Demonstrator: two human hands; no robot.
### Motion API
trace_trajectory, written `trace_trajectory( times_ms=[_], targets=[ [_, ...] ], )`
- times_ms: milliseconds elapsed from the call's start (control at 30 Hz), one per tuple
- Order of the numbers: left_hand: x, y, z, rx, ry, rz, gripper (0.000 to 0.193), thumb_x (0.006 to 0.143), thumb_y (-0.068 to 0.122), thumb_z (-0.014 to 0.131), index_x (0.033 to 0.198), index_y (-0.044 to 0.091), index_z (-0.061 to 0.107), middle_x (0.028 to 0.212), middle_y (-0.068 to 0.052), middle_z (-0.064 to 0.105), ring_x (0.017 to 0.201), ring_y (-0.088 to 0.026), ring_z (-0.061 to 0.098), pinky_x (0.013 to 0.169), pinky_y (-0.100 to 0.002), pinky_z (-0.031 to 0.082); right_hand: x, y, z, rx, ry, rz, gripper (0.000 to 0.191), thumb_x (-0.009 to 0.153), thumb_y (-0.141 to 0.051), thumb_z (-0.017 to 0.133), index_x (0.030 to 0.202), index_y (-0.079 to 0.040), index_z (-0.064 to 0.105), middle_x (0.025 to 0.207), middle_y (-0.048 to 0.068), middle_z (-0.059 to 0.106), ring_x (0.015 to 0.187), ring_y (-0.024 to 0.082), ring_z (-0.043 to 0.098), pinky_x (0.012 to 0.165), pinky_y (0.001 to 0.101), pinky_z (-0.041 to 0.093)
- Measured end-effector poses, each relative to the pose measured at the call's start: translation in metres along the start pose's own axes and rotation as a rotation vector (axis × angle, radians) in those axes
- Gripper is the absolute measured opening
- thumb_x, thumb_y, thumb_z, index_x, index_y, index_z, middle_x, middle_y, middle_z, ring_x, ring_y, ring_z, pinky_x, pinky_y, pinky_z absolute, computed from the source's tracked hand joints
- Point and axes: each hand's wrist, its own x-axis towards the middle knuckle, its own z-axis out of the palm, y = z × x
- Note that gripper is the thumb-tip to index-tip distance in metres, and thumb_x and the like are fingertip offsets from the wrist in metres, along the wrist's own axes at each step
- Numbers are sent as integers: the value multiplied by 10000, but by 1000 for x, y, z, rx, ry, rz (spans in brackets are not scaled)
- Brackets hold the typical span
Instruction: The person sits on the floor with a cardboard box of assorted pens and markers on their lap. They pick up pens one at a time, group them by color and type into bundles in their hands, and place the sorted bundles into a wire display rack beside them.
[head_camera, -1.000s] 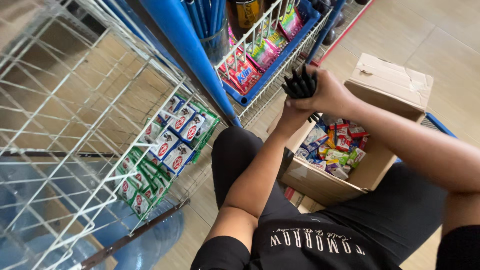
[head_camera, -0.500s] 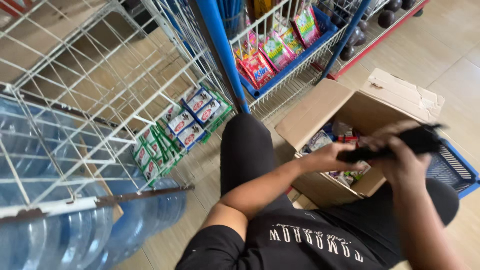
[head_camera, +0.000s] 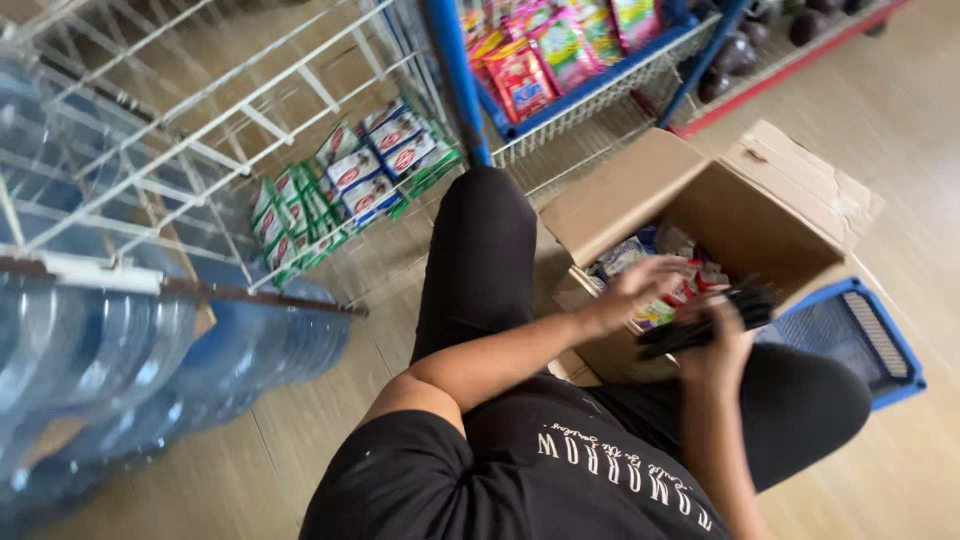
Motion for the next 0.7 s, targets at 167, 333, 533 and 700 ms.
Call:
trace_trajectory(
  times_ms=[167,333,533,700],
  targets=[
    [-11,42,50,16,-6,417,629,1163,556,391,1513,42,483,1447,-70,579,1398,-176,516,1256,-333,355,-29,20,67,-458,22,-563,356,1000,33,714,1305,22,532,1247,82,619,1151,151,617,1053,305,525],
    [-29,68,47,10,35,421,745,1127,645,454,1438,-31,484,1314,-146,642,1240,-231,620,1130,-353,459,-23,13,89,-470,-45,-680,430,1001,76,744,1326,31,467,1225,97,599,1131,182,619,1045,338,555],
    [-44,57,39,797,-47,302,1001,714,672,833,1374,0,495,1206,-194,675,1103,-316,681,948,-407,548,-16,-29,68,-163,-99,-291,112,1104,60,636,1197,72,574,870,127,619,722,192,608,737,311,539],
    [-39,21,23,684,-364,-56,665,661,543,890,1059,48,691,946,-133,794,894,-223,754,817,-365,600,-35,-21,46,-272,-224,-141,219,1028,53,652,1200,-6,530,941,102,612,801,190,628,763,334,563]
  ],
)
